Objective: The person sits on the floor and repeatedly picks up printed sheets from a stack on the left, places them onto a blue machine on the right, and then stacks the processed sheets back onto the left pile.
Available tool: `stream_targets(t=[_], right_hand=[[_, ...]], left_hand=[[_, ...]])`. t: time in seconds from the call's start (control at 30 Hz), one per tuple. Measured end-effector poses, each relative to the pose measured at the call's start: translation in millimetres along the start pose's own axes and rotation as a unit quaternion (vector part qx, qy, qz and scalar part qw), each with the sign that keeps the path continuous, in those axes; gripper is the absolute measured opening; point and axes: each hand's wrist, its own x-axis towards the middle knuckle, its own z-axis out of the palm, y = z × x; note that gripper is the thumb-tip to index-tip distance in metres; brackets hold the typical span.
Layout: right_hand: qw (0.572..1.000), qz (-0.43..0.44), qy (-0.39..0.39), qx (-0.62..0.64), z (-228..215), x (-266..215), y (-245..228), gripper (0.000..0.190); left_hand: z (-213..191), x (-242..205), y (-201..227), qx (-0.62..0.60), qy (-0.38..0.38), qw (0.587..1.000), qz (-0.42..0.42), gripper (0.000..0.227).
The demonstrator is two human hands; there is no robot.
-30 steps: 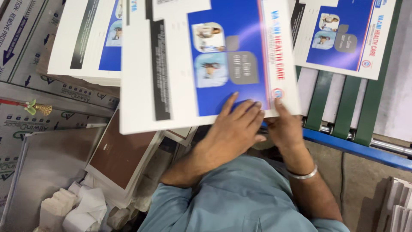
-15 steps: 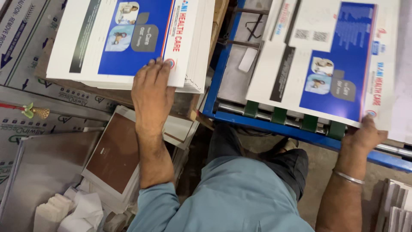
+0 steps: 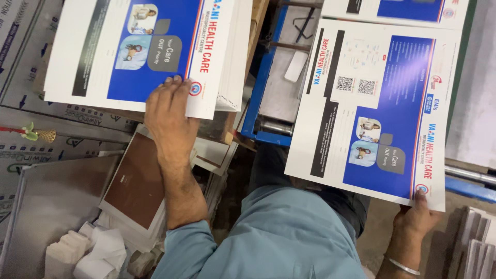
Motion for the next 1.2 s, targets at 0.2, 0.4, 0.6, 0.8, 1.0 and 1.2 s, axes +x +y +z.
stream_targets(t=[0.2, 0.4, 0.6, 0.8, 1.0, 1.2], right_hand=[[1.000, -0.008, -0.021, 0.003, 12.3, -6.4, -4.8, 0.038], [0.999, -0.030, -0.017, 0.018, 59.0, 48.6, 1.5, 0.038], [0.998, -0.017, 0.015, 0.064, 80.6, 105.9, 31.3, 0.037], [0.995, 0.093, -0.029, 0.013, 69.2, 128.5, 39.3, 0.036], [0.982, 0.132, -0.135, -0.018, 55.5, 95.1, 41.7, 0.036], [0.945, 0.144, -0.295, -0.002, 129.5, 32.5, 6.7, 0.035]], left_hand=[[-1.3, -0.5, -1.1, -0.013, -0.007, 1.000, -0.007, 0.027], [-1.6, 0.4, -4.6, -0.002, -0.002, 1.000, -0.001, 0.025], [-1.8, 0.2, -5.6, 0.003, -0.010, 1.000, -0.005, 0.025], [-3.0, 5.1, 1.0, -0.009, 0.001, 1.000, -0.003, 0.027], [-24.5, 5.1, -23.2, -0.072, -0.088, 0.993, 0.036, 0.049], [-13.8, 15.4, -46.6, -0.212, -0.014, 0.977, -0.010, 0.044]])
